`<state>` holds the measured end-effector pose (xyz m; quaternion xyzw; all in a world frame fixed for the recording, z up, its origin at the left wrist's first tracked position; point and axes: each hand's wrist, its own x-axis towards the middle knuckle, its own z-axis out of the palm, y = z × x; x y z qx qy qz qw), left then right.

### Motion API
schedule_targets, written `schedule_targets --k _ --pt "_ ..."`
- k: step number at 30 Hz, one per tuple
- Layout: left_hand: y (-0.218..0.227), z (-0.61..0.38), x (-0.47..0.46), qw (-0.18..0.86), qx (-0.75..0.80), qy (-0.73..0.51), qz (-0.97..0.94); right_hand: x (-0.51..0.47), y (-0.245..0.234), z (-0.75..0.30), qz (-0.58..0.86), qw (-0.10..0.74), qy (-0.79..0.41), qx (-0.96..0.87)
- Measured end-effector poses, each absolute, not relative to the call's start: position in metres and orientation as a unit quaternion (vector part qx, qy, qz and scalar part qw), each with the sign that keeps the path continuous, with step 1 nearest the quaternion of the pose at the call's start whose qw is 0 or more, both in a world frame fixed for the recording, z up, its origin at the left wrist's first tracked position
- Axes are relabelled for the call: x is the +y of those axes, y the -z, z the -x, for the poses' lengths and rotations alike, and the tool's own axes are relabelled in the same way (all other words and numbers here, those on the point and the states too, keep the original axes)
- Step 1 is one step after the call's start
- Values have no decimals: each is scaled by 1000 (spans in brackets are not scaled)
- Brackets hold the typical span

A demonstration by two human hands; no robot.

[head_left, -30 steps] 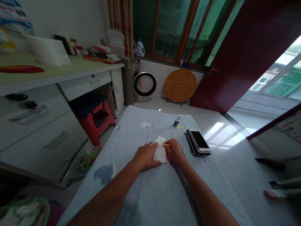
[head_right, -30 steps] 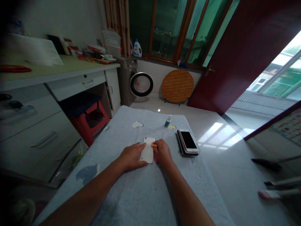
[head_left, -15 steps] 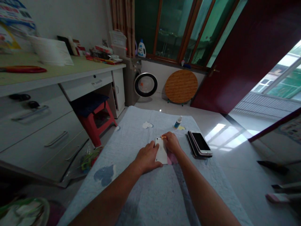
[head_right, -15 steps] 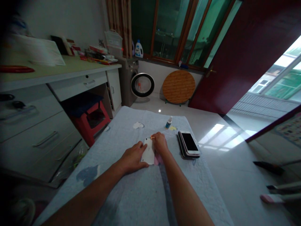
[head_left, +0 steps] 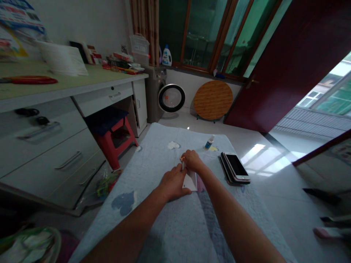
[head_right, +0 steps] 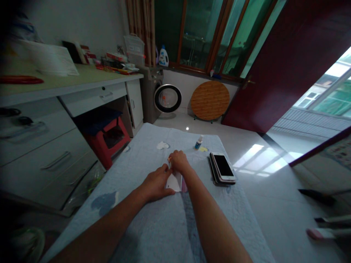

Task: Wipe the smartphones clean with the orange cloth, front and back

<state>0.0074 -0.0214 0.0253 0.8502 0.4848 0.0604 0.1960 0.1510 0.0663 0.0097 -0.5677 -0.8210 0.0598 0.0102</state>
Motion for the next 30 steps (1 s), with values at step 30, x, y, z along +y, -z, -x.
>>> schedule_targets --k 30 --pt "-16 -12 -20 169 502 -57 -846 -24 -1 -187 692 238 -143 -666"
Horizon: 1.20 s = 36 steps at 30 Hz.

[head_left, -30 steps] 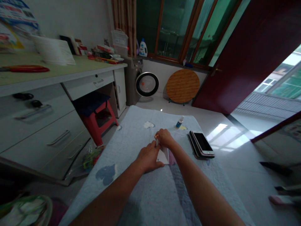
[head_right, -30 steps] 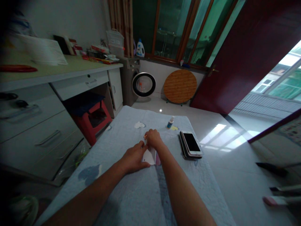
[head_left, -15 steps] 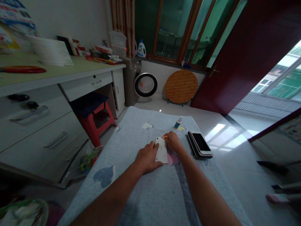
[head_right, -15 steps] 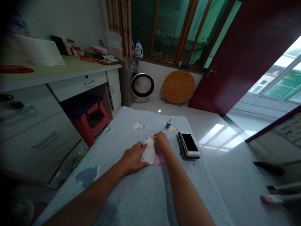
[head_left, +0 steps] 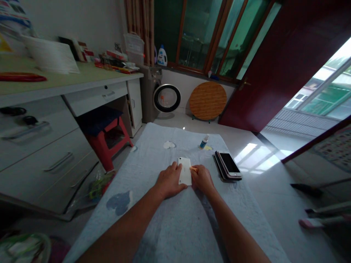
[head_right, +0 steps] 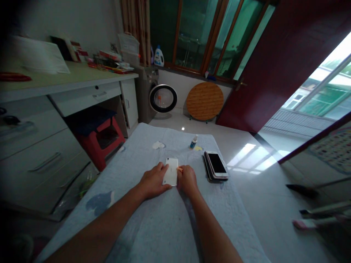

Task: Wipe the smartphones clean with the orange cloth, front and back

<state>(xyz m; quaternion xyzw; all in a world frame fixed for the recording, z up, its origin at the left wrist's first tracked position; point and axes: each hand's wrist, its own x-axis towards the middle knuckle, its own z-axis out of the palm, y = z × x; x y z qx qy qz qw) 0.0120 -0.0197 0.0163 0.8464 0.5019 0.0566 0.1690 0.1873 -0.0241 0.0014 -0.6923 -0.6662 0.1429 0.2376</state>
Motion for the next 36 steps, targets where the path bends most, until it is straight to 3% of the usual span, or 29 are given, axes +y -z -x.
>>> schedule_targets --k 13,20,36 --pt "-15 -9 -17 173 497 -53 -849 -90 -6 -193 628 228 -169 -725" --pt "-10 12 1 230 407 -89 -880 -80 -14 -194 569 246 -176 -764" --pt "5 11 10 235 398 -105 -881 -63 -20 -132 565 79 -52 -820"
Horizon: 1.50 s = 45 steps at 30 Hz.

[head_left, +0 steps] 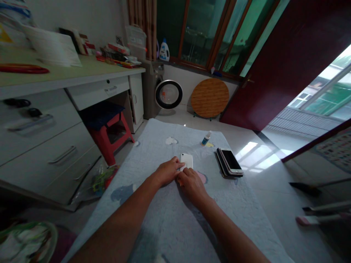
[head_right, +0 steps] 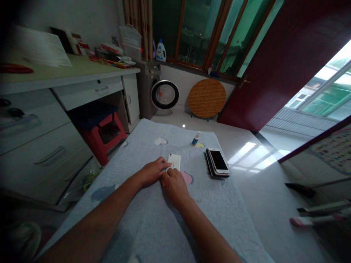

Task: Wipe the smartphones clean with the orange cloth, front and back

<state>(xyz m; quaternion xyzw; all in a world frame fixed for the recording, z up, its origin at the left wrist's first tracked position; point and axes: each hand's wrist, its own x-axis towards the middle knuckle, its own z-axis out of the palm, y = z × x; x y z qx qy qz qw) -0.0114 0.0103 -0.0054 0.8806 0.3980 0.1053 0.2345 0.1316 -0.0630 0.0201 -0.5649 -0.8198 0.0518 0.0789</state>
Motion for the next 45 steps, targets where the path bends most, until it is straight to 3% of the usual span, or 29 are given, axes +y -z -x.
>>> schedule_targets --k 19,26,45 --pt "2 11 9 224 413 -89 -878 -74 -19 -195 612 154 -114 -767" --pt "-7 11 1 228 425 -84 -872 -71 -14 -187 561 244 -139 -779" --pt "-13 9 -3 234 430 -85 -868 39 -5 -175 644 173 -98 -738"
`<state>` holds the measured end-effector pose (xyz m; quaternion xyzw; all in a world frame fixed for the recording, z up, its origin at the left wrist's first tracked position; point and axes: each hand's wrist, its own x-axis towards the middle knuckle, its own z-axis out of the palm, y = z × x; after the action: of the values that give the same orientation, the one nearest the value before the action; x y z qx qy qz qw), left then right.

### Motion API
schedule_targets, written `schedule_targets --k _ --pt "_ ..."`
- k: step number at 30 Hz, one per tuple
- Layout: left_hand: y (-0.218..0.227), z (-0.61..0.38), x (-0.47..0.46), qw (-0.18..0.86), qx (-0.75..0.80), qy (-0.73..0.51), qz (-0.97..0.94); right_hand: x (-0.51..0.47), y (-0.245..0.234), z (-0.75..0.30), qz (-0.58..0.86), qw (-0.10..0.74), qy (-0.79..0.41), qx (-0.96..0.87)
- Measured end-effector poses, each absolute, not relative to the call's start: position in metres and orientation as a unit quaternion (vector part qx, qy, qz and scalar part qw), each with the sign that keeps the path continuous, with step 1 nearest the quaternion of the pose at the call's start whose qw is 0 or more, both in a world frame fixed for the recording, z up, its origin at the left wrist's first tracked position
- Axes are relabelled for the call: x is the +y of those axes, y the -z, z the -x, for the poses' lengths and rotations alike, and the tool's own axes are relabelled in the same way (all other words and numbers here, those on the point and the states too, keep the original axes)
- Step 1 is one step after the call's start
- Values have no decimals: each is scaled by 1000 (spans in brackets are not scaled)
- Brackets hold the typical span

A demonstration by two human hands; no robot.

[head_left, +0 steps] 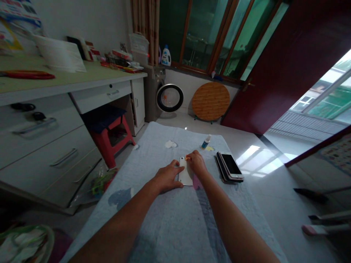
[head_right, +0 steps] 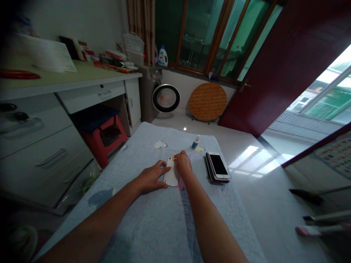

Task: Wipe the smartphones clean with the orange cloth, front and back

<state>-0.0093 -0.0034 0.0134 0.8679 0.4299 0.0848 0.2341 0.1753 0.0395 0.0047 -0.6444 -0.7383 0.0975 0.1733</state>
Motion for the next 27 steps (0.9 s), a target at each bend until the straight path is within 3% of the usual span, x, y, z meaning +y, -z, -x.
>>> schedule_targets --k 11,27 --pt "-12 8 -5 215 435 -90 -870 52 -15 -151 529 65 -76 -843" --pt "-18 6 -6 231 435 -106 -864 49 -15 -152 485 34 -131 -864"
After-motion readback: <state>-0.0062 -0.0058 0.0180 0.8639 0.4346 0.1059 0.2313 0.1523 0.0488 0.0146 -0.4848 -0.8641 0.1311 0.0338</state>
